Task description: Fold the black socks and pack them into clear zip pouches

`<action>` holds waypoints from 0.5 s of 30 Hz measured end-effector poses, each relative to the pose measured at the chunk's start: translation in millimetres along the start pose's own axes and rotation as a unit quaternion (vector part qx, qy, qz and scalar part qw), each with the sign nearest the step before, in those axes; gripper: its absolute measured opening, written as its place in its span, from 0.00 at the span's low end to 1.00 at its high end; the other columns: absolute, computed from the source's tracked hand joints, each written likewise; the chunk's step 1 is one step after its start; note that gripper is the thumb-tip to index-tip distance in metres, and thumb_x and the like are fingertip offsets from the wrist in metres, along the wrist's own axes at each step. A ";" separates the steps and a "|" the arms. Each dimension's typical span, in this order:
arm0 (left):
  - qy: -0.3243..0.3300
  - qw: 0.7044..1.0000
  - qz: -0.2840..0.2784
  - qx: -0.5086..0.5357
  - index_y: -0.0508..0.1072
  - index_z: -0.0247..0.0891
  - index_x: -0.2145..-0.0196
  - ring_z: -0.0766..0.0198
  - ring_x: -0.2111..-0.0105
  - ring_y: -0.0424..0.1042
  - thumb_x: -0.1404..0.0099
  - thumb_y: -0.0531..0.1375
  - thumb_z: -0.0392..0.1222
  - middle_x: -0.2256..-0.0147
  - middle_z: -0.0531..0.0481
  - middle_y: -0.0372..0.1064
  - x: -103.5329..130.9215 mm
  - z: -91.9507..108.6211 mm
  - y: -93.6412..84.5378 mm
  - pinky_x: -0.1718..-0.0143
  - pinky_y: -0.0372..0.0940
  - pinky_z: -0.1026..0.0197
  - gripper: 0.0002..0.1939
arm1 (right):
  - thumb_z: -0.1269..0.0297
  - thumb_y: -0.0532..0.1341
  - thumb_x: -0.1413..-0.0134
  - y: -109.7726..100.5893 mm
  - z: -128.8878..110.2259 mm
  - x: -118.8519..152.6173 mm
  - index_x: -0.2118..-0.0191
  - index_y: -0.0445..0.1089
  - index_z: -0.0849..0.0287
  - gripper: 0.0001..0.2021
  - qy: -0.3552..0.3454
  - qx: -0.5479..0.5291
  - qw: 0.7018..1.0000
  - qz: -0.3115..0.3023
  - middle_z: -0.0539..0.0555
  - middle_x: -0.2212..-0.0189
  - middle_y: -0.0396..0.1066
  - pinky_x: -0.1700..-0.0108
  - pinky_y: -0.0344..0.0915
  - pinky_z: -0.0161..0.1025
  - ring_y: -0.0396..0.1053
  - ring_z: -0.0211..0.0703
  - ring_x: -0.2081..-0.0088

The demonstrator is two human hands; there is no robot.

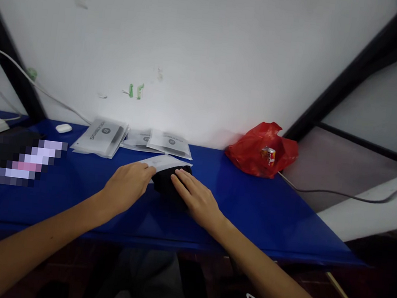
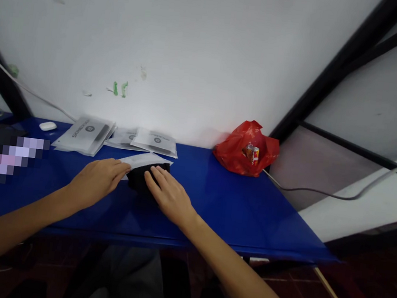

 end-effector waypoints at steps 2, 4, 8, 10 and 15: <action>0.010 0.999 0.024 0.045 0.73 0.36 0.65 0.61 0.69 0.71 0.32 0.48 0.35 0.72 0.48 0.71 -1.6 -0.6 0.0 0.68 0.62 0.61 0.14 | 0.79 0.46 0.42 4.0 0.8 1.0 0.41 0.57 0.63 0.23 0.013 -0.001 1.000 -0.012 0.65 0.45 0.64 0.45 0.65 0.50 0.58 0.51 0.40; 0.019 0.994 0.046 0.097 0.74 0.36 0.66 0.62 0.69 0.71 0.32 0.48 0.37 0.72 0.49 0.72 -3.8 -2.2 0.0 0.67 0.62 0.62 0.14 | 0.79 0.46 0.42 7.0 -0.4 2.2 0.41 0.58 0.63 0.23 0.013 -0.010 1.000 -0.022 0.65 0.45 0.63 0.44 0.64 0.51 0.58 0.51 0.41; 0.019 0.983 0.065 0.170 0.74 0.37 0.67 0.65 0.70 0.71 0.32 0.49 0.37 0.72 0.51 0.73 -7.9 -5.9 0.0 0.67 0.61 0.63 0.13 | 0.80 0.49 0.45 15.1 -1.4 3.7 0.40 0.56 0.62 0.26 0.006 -0.039 0.998 -0.054 0.65 0.44 0.62 0.43 0.63 0.51 0.57 0.51 0.40; 0.022 0.981 0.066 0.183 0.73 0.37 0.67 0.65 0.70 0.71 0.33 0.50 0.37 0.72 0.51 0.73 -8.7 -5.3 -0.3 0.67 0.61 0.63 0.12 | 0.81 0.52 0.50 19.7 1.6 2.9 0.39 0.54 0.61 0.30 0.025 -0.063 0.995 -0.067 0.65 0.43 0.61 0.44 0.63 0.50 0.57 0.51 0.40; 0.050 0.975 0.068 0.206 0.73 0.37 0.65 0.64 0.68 0.72 0.32 0.50 0.37 0.70 0.51 0.74 -7.9 0.4 0.1 0.65 0.62 0.63 0.12 | 0.83 0.54 0.61 24.3 10.9 -3.1 0.38 0.50 0.57 0.40 0.142 -0.142 0.978 -0.064 0.61 0.43 0.61 0.47 0.66 0.47 0.62 0.50 0.44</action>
Point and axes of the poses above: each hand's wrist, its own x-axis away from the middle knuckle, its own y-axis out of the palm, z = x × y, the point moved 6 cm from there along -x, towards the middle knuckle
